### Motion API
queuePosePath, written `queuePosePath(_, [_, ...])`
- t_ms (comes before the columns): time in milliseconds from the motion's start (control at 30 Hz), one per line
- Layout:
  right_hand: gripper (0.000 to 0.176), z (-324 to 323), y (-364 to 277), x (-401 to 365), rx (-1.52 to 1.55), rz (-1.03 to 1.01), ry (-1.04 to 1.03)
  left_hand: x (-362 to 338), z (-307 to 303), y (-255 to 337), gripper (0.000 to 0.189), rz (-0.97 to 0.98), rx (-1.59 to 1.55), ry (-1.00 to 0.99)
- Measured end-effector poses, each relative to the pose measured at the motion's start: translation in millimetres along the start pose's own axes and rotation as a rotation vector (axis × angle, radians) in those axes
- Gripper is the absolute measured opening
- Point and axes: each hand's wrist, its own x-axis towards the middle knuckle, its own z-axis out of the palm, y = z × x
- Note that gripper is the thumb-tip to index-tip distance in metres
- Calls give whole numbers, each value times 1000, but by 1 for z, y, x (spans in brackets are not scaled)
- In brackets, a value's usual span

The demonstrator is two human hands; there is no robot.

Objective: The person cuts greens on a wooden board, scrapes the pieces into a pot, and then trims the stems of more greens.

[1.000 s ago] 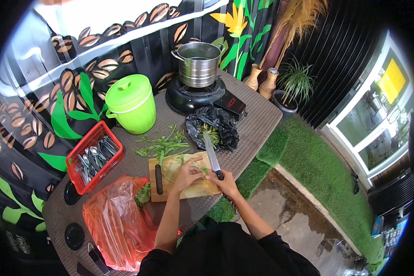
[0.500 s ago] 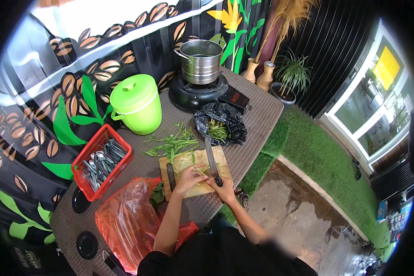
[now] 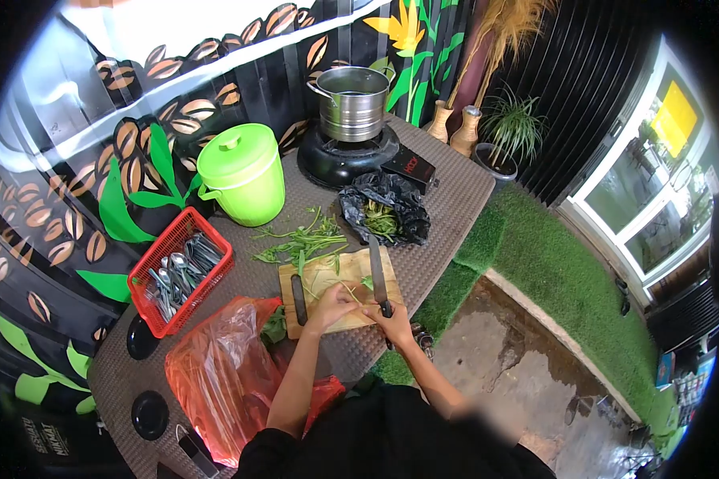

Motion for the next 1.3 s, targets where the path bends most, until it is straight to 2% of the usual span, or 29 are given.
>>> queuePosePath(33, [30, -3, -1, -2, 11, -13, 1, 4, -1, -4, 48, 50, 201, 69])
queuePosePath(67, [32, -6, -1, -3, 20, -28, 3, 7, -3, -9, 48, 52, 202, 66])
queuePosePath(133, [33, -15, 6, -7, 65, 25, -25, 9, -1, 29, 52, -81, 868, 96])
queuePosePath(167, [34, -20, 11, -9, 112, 79, -58, 13, -1, 35, 52, -133, 1014, 59])
queuePosePath(200, [34, -23, 10, -11, 112, 79, -55, 19, -3, 29, 52, -132, 1014, 56])
queuePosePath(267, [29, -29, 7, -18, 149, 108, -55, 29, -9, 12, 50, -5, 1264, -10])
queuePosePath(400, [27, -39, 12, -28, 131, 142, -20, 28, -9, 19, 39, 42, 1181, 19])
queuePosePath(467, [28, -42, 16, -32, 156, 136, -29, 39, -17, 4, 25, 10, 903, 204])
queuePosePath(500, [28, -43, 16, -33, 160, 137, -26, 45, -24, -10, 25, 9, 907, 200])
queuePosePath(567, [31, -45, 15, -37, 162, 225, -48, 59, -38, -34, 18, 139, 584, 197])
queuePosePath(700, [35, -46, 11, -40, 154, 211, -45, 76, -46, -38, 17, 201, 650, 127])
queuePosePath(767, [29, -45, 16, -39, 164, 234, -28, 79, -53, -25, 19, 328, 1059, 217])
queuePosePath(867, [23, -44, 14, -38, 97, 175, -15, 91, -69, -15, 23, 296, 958, 311])
queuePosePath(900, [21, -43, 17, -35, 91, 187, -31, 93, -74, -8, 20, 490, 930, 342])
queuePosePath(933, [21, -42, 21, -33, 90, 189, -35, 89, -77, -4, 20, 486, 930, 345])
queuePosePath(1000, [19, -36, 19, -29, 151, 201, -34, 77, -85, 5, 17, 156, 637, 16])
queuePosePath(1033, [19, -32, 15, -27, 154, 203, -38, 71, -87, 3, 17, 152, 640, 19])
queuePosePath(1100, [21, -21, 8, -26, 157, 158, -60, 53, -87, -2, 25, 108, 519, -288])
queuePosePath(1133, [21, -15, 12, -23, 159, 157, -64, 46, -87, -6, 25, 108, 521, -285])
queuePosePath(1200, [16, -1, 16, -19, 153, 147, -169, 32, -83, -14, 33, 266, 714, -373])
queuePosePath(1233, [17, 3, 11, -20, 265, 237, -206, 28, -81, -15, 32, 288, 887, -374])
queuePosePath(1267, [17, 8, 9, -19, 268, 237, -205, 26, -79, -15, 32, 287, 889, -375])
queuePosePath(1300, [17, 12, 8, -19, 257, 250, -205, 23, -77, -14, 27, 170, 889, -338])
